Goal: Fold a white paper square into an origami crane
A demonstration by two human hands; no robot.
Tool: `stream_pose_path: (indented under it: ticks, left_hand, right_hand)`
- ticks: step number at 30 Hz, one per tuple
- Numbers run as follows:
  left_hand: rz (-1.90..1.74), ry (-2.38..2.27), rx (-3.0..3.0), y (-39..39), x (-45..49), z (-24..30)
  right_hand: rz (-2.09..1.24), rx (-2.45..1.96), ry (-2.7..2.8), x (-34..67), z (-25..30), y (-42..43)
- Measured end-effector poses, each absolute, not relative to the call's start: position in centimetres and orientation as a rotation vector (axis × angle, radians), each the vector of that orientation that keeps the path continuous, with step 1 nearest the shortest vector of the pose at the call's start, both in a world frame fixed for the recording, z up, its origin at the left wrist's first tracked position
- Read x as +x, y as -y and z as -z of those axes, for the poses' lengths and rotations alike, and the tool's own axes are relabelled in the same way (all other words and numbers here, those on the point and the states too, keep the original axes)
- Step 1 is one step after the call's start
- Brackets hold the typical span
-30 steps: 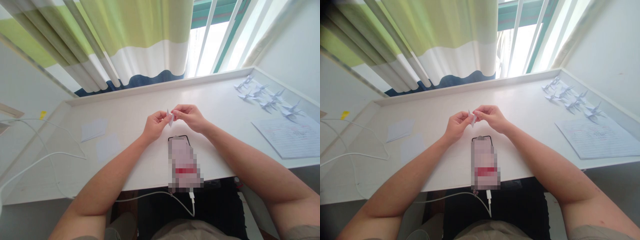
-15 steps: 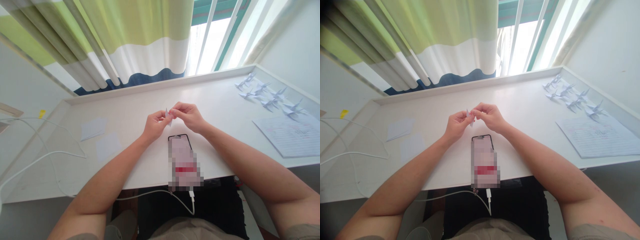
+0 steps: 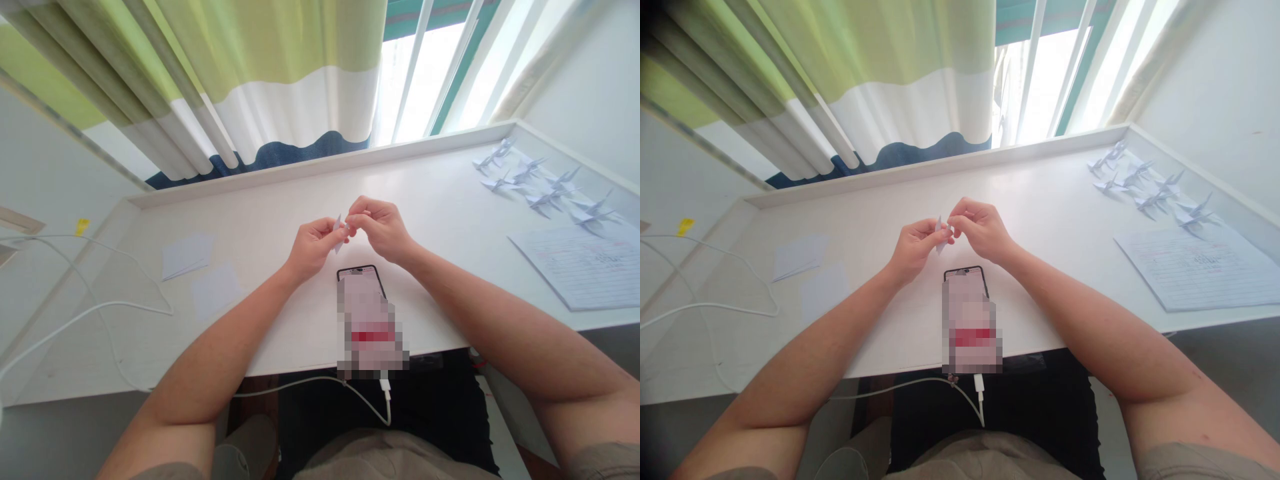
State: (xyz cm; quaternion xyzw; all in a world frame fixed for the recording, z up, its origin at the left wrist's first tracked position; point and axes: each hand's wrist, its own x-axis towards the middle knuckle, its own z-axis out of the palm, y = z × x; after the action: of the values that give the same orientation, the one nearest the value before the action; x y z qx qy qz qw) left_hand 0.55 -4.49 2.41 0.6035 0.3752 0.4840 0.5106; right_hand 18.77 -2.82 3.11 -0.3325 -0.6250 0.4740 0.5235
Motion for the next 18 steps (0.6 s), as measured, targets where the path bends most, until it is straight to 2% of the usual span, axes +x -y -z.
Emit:
stream_pose_path:
  ticks: [7,18]
  left_hand:
    - [-1.217,-0.866,1.411,4.6,0.3,-2.9]
    - [-1.129,-0.807,1.435,4.7,0.0,-3.1]
  right_hand:
    - [-1.432,-0.678,1.476,19.5,-3.0,2.3]
    - [-1.394,-0.605,1.600,20.3,-3.2,2.3]
